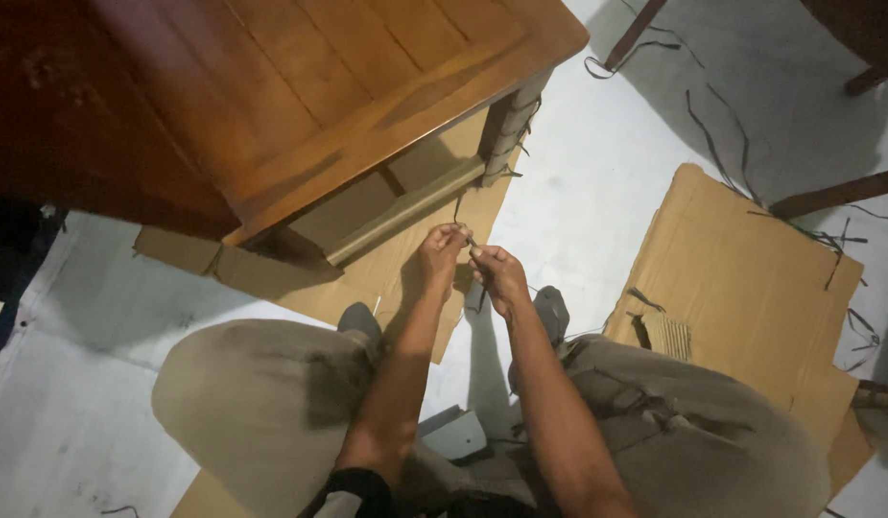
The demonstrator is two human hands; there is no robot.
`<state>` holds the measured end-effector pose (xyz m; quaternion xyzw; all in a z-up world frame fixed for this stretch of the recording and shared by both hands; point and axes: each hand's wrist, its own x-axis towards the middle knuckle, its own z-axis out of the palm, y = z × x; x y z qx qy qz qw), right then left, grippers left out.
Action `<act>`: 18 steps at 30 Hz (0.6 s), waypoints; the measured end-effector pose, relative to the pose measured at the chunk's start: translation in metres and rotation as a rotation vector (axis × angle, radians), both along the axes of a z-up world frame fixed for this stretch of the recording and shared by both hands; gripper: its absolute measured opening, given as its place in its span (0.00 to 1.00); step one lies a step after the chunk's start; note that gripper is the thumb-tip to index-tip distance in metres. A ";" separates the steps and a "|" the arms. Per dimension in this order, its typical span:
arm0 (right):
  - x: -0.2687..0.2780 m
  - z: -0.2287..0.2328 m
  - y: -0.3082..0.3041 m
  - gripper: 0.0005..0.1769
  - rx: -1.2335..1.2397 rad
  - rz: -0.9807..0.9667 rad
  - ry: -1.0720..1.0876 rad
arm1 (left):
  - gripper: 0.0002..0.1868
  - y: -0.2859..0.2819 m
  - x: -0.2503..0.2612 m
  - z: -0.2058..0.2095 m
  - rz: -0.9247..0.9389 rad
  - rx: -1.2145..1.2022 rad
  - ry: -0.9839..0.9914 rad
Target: Wrapping the legs and edges of a wooden chair with cardboard and securing it with string.
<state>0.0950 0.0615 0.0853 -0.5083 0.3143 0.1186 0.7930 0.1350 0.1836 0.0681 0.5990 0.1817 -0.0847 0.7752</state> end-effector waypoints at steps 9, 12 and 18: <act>0.033 0.032 -0.014 0.08 -0.127 -0.035 0.079 | 0.11 0.007 0.040 0.056 -0.076 0.800 -0.317; 0.042 0.018 -0.020 0.09 -0.187 -0.064 0.127 | 0.14 0.003 0.068 0.055 -0.273 1.090 -0.354; 0.076 -0.059 -0.028 0.11 -0.389 -0.005 0.234 | 0.13 0.004 0.108 0.079 -0.614 1.313 -0.249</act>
